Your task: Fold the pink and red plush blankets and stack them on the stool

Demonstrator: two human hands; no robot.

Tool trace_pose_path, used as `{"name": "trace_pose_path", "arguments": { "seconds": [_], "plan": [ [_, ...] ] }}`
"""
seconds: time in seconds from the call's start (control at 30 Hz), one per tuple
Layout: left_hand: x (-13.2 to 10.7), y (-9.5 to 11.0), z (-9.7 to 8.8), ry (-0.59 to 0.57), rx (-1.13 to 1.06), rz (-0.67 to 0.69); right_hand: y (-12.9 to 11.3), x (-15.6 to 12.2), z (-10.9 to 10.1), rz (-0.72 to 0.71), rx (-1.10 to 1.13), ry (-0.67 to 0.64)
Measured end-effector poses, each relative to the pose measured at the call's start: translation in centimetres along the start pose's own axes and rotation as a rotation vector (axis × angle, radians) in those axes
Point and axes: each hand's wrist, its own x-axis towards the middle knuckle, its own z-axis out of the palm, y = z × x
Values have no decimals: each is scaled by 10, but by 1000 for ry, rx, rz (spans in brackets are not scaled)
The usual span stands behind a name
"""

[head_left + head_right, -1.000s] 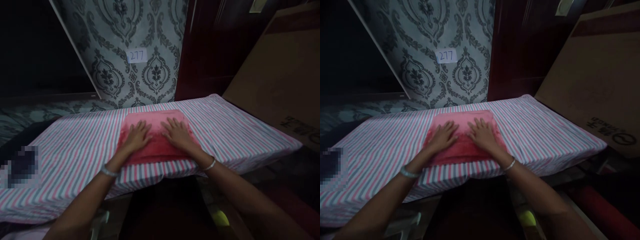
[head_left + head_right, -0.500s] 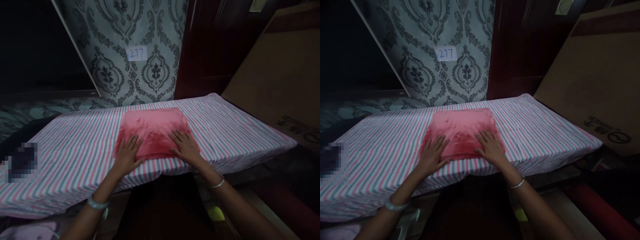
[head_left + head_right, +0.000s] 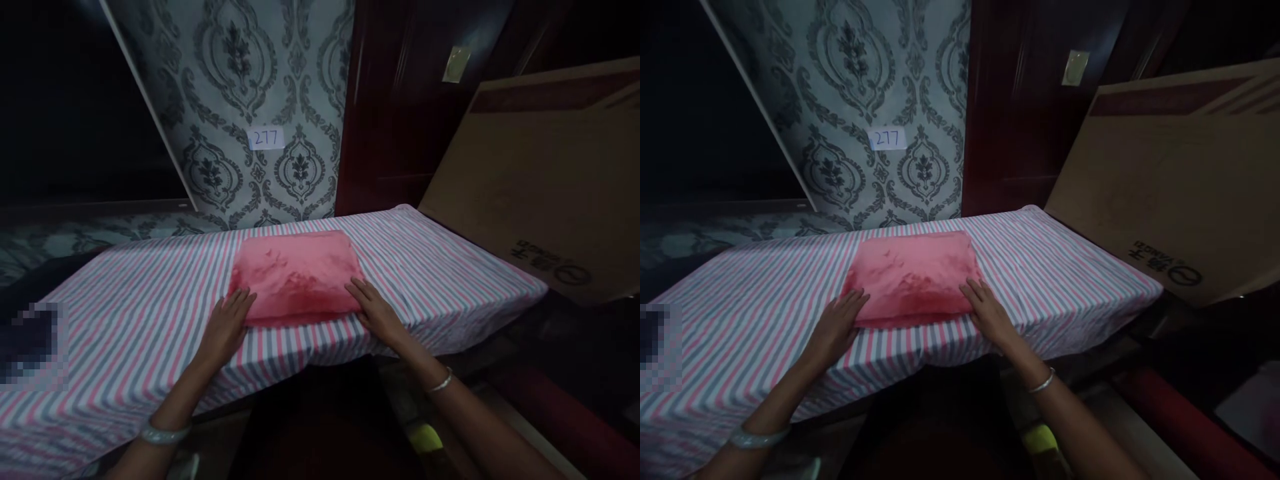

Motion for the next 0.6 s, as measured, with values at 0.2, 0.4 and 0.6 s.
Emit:
{"name": "trace_pose_path", "arguments": {
  "seconds": [0.2,0.4,0.6],
  "plan": [
    [-3,7,-11,3,58,-23,-8,9,-13,37,-20,-10],
    [0,20,-21,36,36,-58,-14,12,-11,78,-47,72],
    [23,64,-20,-4,-93,119,-23,31,-38,64,-39,90]
  ]
}}
